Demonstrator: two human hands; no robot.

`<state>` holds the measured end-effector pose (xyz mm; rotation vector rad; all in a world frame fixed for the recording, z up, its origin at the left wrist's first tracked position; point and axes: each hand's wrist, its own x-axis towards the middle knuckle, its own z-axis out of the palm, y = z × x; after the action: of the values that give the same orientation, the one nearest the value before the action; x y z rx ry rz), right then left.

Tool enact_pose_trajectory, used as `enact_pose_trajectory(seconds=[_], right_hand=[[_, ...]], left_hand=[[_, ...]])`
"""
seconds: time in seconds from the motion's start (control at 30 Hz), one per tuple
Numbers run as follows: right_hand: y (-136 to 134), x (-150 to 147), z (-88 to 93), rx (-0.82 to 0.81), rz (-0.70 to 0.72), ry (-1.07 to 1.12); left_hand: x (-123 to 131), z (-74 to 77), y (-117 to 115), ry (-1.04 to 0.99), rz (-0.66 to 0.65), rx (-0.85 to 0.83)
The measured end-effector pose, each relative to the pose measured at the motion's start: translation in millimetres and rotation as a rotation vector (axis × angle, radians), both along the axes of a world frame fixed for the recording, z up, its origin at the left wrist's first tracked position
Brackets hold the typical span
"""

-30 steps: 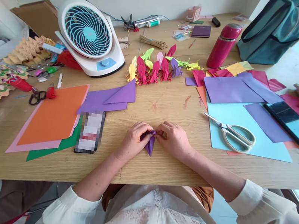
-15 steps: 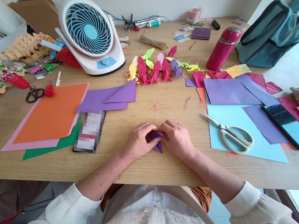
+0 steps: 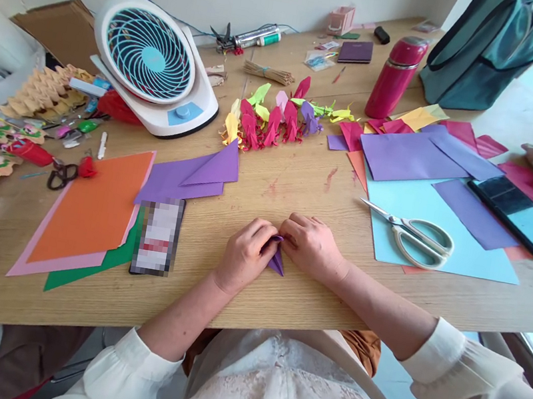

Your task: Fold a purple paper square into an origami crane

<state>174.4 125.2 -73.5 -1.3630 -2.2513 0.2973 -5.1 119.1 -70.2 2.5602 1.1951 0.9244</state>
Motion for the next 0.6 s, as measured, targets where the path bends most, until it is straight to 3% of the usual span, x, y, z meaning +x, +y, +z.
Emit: enact_pose_trajectory(seconds=[0.17, 0.37, 0.6], right_hand=[[-9, 16, 6.4, -0.01, 0.059, 0.0], [-46, 41, 14.5, 0.045, 0.052, -0.029], [-69, 22, 11.7, 0.037, 0.055, -0.011]], left_hand=[[-1, 2.9, -1, -0.009, -0.003, 0.009], [-6, 2.3, -7, -0.021, -0.005, -0.01], [4, 7.3, -9, -0.001, 0.078, -0.035]])
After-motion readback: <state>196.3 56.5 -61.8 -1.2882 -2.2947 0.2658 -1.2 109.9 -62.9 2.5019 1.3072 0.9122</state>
